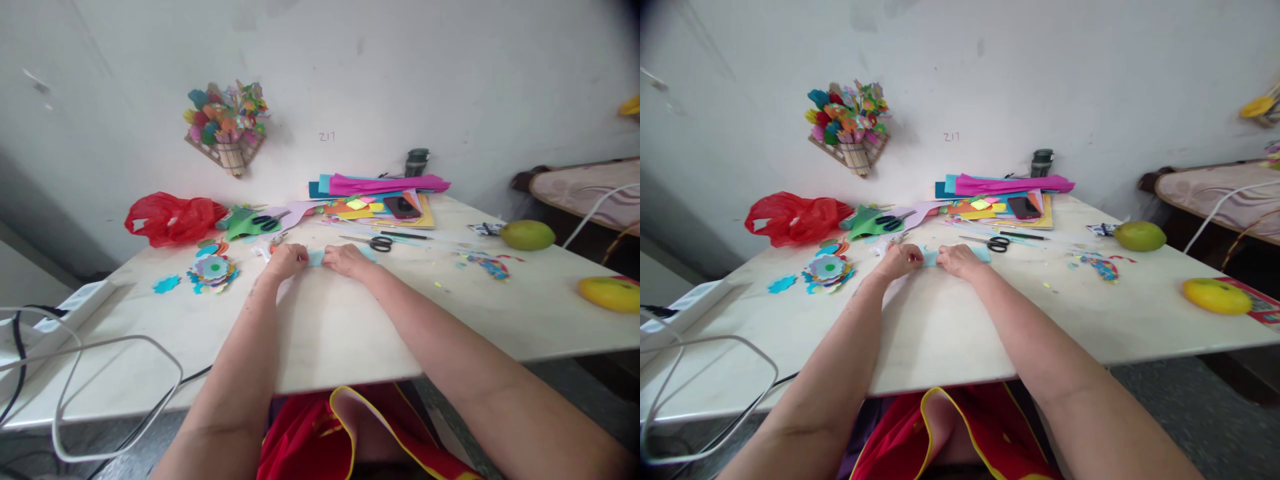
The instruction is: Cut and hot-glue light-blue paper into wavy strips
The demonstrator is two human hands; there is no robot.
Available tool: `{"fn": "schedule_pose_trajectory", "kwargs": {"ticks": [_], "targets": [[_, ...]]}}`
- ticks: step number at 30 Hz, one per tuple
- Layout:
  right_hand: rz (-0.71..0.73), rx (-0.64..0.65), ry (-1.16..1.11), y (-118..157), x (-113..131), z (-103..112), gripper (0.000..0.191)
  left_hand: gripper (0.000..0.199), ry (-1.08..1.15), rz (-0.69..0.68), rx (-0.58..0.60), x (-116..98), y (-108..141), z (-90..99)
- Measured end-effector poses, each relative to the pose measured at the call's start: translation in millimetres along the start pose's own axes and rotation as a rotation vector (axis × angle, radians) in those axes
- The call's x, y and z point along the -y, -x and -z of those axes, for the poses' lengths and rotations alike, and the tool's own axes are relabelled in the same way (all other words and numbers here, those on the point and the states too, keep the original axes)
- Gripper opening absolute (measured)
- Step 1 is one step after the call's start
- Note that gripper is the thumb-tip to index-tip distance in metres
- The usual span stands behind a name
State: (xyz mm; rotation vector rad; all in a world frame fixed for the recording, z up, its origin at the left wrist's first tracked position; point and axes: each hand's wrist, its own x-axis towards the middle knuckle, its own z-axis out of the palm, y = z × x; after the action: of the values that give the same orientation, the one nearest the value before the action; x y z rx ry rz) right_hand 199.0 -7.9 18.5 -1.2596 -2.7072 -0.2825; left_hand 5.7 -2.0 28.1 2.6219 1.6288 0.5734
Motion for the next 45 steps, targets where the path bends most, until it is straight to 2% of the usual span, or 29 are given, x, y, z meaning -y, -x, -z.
{"fn": "schedule_pose_trajectory", "kwargs": {"ticks": [3,9,19,27,35,45], "targets": [[0.029,-0.006,0.041,0.4,2.9,3.1,0.028,0.014,0.081,0.011,0.04,3.4,-0.4,-4.1],[0.087,-0.004,0.11,-0.7,7.9,5.3,0.031,0.011,0.144,0.009,0.03,6.9,-0.2,-5.1],[0.06,-0.064,0.114,-1.5,6.6,-2.7,0.027,0.008,0.228,-0.005,-0.012,13.2,-1.7,-14.7],[0.108,-0.033,0.17,-2.5,10.6,0.3,0.029,0.01,0.181,-0.002,-0.021,14.8,-2.3,-16.5],[0.048,-0.046,0.106,-2.9,9.0,-3.2,0.031,0.011,0.176,-0.006,-0.034,14.7,-1.8,-18.2],[0.057,-0.031,0.135,-1.9,14.4,4.4,0.034,0.012,0.139,0.005,-0.032,11.3,-1.3,-17.6]]}}
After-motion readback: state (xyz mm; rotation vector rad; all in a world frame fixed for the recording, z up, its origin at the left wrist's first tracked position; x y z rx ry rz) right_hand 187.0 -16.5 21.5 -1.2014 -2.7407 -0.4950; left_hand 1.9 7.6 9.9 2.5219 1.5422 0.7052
